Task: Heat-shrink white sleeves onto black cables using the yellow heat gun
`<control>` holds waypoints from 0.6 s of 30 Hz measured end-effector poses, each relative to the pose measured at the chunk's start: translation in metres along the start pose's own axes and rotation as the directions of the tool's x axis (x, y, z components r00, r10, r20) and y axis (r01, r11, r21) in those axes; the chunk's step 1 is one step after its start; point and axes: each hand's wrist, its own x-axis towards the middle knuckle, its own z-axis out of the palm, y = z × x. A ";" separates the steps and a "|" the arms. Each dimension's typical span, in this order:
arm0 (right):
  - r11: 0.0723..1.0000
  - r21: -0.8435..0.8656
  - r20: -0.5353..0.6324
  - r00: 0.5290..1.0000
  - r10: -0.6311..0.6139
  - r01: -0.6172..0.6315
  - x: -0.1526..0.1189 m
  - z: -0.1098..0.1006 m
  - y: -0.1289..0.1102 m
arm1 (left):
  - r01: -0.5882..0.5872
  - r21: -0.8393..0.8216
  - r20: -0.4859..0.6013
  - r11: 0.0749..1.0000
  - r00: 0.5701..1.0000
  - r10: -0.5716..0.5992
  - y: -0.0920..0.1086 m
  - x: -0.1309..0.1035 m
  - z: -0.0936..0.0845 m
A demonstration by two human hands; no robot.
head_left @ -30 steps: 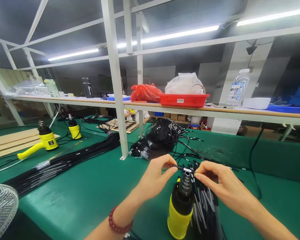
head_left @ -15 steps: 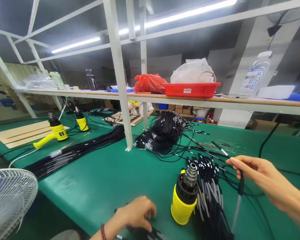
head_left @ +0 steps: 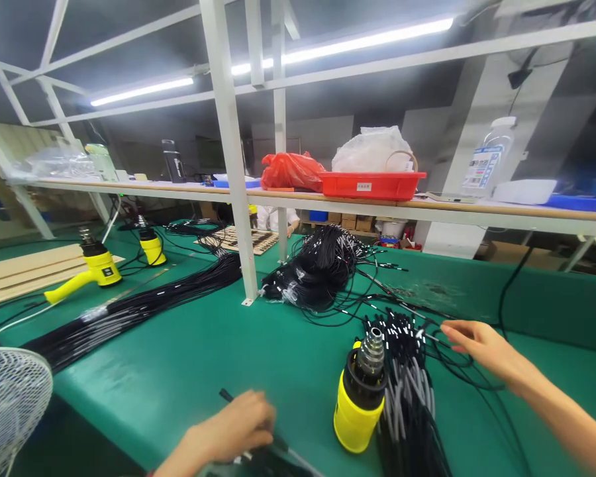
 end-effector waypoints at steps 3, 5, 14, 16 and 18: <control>1.000 -0.010 0.031 0.999 -0.022 0.022 -0.006 -0.009 0.003 | 0.089 0.070 -0.033 0.994 0.996 -0.087 -0.016 -0.026 -0.027; 0.998 -0.024 0.036 0.998 -0.058 0.059 -0.012 -0.013 -0.001 | 0.147 0.056 -0.067 0.988 0.987 -0.144 -0.018 -0.043 -0.052; 0.919 0.048 0.145 0.908 -0.393 0.391 -0.079 0.008 -0.097 | -0.138 0.032 -0.370 0.990 0.918 0.140 0.088 -0.065 -0.136; 0.860 0.057 0.144 0.848 -0.509 0.507 -0.104 0.018 -0.111 | -0.221 0.065 -0.432 0.973 0.873 0.228 0.119 -0.058 -0.141; 0.821 0.045 0.182 0.804 -0.566 0.569 -0.123 0.026 -0.113 | -0.284 0.103 -0.485 0.953 0.822 0.297 0.143 -0.048 -0.145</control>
